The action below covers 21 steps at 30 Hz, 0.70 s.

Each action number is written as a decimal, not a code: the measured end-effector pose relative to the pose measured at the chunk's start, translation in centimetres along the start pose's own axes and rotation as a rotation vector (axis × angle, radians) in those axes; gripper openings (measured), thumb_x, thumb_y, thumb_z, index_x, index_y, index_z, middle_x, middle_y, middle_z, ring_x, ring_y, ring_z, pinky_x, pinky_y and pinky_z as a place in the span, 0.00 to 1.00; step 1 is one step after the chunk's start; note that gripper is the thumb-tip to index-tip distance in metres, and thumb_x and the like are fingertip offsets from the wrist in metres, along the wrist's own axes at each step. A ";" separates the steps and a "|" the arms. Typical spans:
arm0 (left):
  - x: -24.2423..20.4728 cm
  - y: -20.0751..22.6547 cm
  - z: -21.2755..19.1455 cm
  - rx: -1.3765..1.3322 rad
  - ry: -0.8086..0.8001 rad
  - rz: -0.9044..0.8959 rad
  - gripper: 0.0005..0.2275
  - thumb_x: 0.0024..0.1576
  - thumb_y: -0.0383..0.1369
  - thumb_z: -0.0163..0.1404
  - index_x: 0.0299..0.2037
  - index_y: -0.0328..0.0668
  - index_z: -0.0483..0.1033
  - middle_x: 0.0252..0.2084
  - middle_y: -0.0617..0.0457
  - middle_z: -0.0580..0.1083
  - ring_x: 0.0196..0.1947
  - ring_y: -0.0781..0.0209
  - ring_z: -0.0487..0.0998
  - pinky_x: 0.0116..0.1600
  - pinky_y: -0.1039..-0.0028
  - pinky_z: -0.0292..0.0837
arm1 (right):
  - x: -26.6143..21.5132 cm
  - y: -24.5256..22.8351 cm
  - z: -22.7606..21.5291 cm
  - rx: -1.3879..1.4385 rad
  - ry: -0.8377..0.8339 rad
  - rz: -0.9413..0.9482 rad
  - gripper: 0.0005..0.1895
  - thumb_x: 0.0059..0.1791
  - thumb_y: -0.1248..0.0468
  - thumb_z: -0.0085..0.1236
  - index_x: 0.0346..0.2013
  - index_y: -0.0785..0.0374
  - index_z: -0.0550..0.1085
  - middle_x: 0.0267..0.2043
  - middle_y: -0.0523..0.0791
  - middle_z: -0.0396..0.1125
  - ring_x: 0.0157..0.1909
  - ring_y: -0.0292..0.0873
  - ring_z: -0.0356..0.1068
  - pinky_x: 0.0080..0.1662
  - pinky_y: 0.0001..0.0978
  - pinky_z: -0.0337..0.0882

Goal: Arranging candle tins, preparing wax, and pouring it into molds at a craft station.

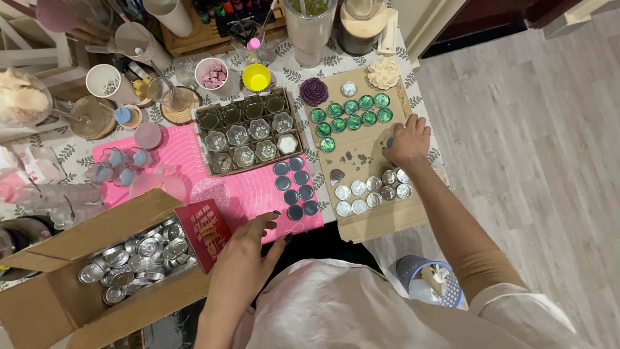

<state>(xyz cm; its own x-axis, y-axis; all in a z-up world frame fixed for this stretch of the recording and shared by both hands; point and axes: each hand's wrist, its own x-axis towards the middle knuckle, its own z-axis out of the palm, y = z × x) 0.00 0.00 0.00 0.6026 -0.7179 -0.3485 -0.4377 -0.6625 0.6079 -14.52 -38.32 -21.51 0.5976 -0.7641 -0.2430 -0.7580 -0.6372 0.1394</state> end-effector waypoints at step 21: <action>-0.2 -0.6 0.0 -0.038 0.022 0.007 0.19 0.53 0.36 0.56 0.55 0.41 0.73 0.48 0.46 0.79 0.50 0.46 0.79 0.52 0.59 0.73 | -2.9 -4.3 -1.7 0.043 -0.060 -0.091 0.30 0.34 0.49 0.72 0.42 0.65 0.79 0.51 0.51 0.59 0.56 0.53 0.57 0.55 0.45 0.62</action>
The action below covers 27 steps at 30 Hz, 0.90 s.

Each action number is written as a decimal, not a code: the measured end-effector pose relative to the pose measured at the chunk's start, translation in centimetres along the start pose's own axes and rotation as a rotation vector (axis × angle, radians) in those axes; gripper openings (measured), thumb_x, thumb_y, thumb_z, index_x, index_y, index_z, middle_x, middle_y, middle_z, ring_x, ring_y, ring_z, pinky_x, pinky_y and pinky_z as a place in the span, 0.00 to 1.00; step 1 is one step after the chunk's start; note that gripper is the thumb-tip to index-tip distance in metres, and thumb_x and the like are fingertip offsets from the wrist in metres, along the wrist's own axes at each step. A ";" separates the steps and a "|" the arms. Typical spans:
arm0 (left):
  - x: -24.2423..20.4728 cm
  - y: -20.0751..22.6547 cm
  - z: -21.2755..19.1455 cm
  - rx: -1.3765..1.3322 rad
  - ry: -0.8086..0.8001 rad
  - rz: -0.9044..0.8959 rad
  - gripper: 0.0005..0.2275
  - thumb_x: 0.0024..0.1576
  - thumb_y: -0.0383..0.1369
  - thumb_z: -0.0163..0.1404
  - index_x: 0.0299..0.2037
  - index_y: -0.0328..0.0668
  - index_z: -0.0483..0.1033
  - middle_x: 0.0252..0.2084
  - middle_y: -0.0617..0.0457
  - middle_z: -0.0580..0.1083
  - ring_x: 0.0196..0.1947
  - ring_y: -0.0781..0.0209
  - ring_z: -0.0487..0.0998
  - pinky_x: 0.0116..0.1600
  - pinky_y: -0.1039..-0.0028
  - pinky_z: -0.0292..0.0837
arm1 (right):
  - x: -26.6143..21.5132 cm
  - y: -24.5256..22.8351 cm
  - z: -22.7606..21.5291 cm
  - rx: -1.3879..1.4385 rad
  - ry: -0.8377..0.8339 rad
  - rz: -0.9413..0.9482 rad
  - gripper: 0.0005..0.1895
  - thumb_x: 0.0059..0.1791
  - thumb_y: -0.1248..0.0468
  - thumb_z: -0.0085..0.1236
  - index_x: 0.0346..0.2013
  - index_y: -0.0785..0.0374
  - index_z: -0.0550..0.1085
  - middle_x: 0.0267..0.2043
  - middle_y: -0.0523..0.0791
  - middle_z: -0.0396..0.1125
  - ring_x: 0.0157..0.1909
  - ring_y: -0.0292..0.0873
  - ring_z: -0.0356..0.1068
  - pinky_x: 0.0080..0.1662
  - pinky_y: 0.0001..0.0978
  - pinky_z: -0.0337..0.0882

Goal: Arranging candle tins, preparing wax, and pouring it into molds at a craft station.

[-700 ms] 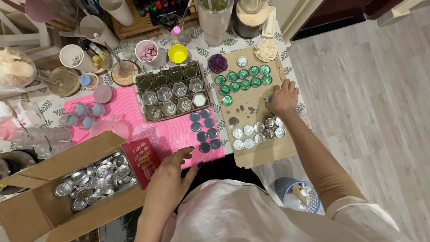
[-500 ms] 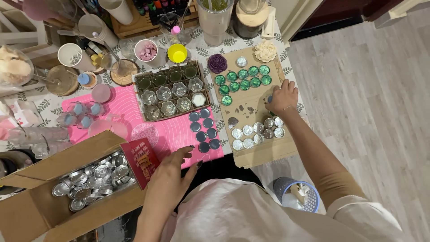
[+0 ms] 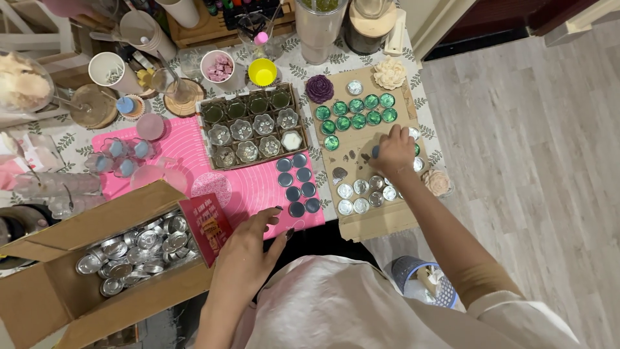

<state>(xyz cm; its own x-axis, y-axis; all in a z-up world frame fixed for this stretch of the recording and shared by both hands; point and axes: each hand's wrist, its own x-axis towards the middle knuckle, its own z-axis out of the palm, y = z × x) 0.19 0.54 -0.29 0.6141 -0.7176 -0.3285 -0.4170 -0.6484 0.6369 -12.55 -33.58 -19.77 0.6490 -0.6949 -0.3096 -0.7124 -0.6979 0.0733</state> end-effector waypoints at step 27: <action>-1.2 -1.3 -1.2 0.008 0.044 0.009 0.19 0.53 0.37 0.57 0.54 0.42 0.74 0.48 0.42 0.78 0.49 0.43 0.78 0.52 0.58 0.72 | -5.9 -9.5 -2.1 0.314 0.267 -0.297 0.26 0.31 0.56 0.73 0.38 0.67 0.78 0.46 0.53 0.63 0.51 0.56 0.61 0.52 0.49 0.65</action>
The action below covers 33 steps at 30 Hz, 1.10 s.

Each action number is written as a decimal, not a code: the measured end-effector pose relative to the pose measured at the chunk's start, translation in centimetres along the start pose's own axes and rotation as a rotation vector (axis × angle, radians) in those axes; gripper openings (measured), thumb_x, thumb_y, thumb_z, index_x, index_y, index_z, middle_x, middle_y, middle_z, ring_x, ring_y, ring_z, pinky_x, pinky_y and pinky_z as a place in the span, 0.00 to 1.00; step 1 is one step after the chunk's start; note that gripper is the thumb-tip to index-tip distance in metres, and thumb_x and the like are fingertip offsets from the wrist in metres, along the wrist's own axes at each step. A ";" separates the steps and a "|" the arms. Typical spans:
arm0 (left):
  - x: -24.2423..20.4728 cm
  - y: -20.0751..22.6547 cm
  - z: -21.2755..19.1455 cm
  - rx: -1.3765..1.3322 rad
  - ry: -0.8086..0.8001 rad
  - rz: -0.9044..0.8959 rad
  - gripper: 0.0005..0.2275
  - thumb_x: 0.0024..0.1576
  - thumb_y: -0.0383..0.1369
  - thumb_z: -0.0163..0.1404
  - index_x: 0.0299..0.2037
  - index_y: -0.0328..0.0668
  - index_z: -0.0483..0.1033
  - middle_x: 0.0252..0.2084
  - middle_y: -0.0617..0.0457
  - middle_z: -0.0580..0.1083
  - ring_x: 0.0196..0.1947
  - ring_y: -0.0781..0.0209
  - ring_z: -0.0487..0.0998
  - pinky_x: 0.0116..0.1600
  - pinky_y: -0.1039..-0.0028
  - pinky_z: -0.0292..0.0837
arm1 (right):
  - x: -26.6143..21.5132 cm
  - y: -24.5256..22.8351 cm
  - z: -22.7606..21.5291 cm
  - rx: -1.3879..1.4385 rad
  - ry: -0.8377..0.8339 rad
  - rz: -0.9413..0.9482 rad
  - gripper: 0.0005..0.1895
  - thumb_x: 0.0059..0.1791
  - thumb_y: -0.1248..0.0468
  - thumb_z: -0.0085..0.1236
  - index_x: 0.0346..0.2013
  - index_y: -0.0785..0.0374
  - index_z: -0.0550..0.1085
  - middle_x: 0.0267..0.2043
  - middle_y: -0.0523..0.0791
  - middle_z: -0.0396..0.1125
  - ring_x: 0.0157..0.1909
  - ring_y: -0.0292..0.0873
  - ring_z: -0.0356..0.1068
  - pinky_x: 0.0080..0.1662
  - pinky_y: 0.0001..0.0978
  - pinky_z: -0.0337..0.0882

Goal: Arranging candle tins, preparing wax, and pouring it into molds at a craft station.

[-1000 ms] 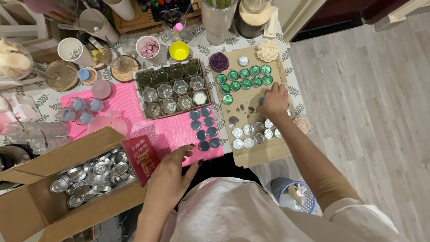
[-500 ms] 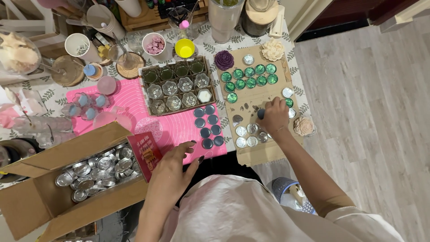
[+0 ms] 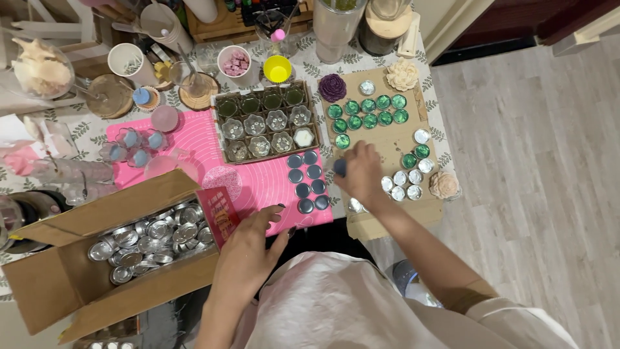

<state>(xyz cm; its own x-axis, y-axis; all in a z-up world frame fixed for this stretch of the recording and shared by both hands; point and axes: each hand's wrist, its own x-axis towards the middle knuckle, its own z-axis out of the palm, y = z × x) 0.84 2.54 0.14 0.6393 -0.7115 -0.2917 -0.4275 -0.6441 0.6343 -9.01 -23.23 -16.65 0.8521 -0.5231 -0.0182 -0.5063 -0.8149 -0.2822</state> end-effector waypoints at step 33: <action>-0.2 -3.6 -0.5 0.001 -0.014 0.067 0.19 0.53 0.37 0.56 0.54 0.41 0.74 0.46 0.38 0.78 0.47 0.39 0.79 0.51 0.56 0.73 | -2.6 4.5 3.9 0.237 0.285 0.185 0.15 0.44 0.61 0.66 0.42 0.65 0.78 0.41 0.54 0.69 0.48 0.57 0.67 0.52 0.49 0.68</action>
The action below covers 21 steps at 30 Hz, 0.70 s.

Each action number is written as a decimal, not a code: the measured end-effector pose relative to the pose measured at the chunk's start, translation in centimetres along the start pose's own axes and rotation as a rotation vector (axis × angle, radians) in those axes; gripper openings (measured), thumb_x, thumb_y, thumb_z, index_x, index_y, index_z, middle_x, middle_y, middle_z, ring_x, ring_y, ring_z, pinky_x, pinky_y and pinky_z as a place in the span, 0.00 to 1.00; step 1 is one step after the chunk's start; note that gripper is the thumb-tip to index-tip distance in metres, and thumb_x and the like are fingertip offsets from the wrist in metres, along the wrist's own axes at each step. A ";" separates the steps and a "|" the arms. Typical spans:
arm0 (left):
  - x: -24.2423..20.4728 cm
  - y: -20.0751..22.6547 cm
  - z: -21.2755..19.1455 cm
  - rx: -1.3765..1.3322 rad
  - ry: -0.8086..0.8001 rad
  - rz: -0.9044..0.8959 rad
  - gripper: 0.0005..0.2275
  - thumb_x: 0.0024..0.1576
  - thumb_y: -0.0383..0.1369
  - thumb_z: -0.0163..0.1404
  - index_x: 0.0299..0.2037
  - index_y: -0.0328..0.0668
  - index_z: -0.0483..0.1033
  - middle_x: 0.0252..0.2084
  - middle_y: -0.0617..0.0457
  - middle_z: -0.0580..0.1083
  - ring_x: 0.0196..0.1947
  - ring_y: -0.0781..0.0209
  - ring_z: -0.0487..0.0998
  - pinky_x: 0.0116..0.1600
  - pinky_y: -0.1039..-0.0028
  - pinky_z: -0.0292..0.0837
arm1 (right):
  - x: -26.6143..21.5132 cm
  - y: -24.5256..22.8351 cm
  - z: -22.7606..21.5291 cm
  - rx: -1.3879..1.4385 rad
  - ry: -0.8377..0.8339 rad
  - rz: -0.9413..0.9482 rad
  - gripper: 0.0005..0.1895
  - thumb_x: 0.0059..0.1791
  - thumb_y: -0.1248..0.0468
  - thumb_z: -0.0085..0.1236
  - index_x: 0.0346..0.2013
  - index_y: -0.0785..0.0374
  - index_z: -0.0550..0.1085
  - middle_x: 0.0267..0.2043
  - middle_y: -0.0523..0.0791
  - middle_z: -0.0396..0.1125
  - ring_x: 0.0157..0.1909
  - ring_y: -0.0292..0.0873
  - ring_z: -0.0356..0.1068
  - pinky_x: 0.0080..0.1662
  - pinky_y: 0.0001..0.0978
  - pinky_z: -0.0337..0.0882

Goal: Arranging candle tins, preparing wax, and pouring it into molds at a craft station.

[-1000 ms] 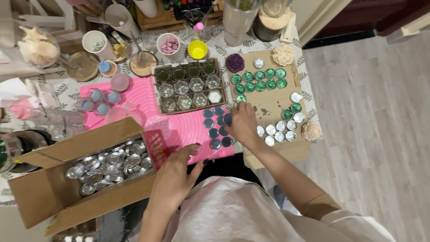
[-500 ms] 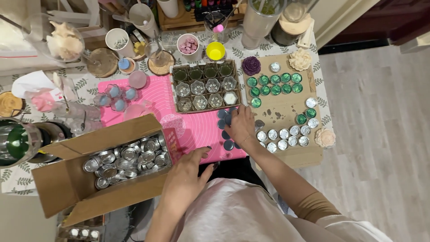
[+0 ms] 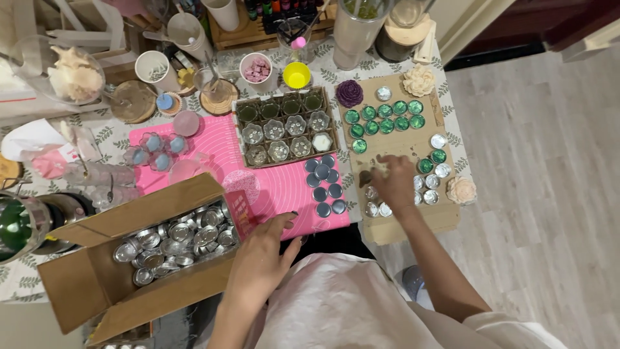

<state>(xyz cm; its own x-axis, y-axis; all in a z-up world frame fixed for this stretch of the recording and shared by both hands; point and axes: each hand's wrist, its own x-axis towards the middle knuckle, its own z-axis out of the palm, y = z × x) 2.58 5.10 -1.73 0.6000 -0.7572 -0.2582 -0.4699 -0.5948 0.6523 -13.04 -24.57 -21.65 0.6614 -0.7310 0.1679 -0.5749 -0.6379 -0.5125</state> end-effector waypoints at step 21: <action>1.8 4.9 2.6 0.053 -0.098 -0.056 0.22 0.52 0.36 0.57 0.58 0.44 0.73 0.49 0.46 0.79 0.49 0.45 0.80 0.51 0.60 0.74 | -1.0 14.7 -9.6 -0.192 -0.040 0.429 0.19 0.43 0.57 0.66 0.47 0.58 0.81 0.47 0.55 0.68 0.55 0.61 0.60 0.58 0.50 0.64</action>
<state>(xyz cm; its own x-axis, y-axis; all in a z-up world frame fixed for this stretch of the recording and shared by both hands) -0.34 0.15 -0.90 0.5612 -0.7438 -0.3631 -0.4724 -0.6480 0.5974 -26.73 -35.54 -21.27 0.3602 -0.9310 -0.0596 -0.8766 -0.3159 -0.3631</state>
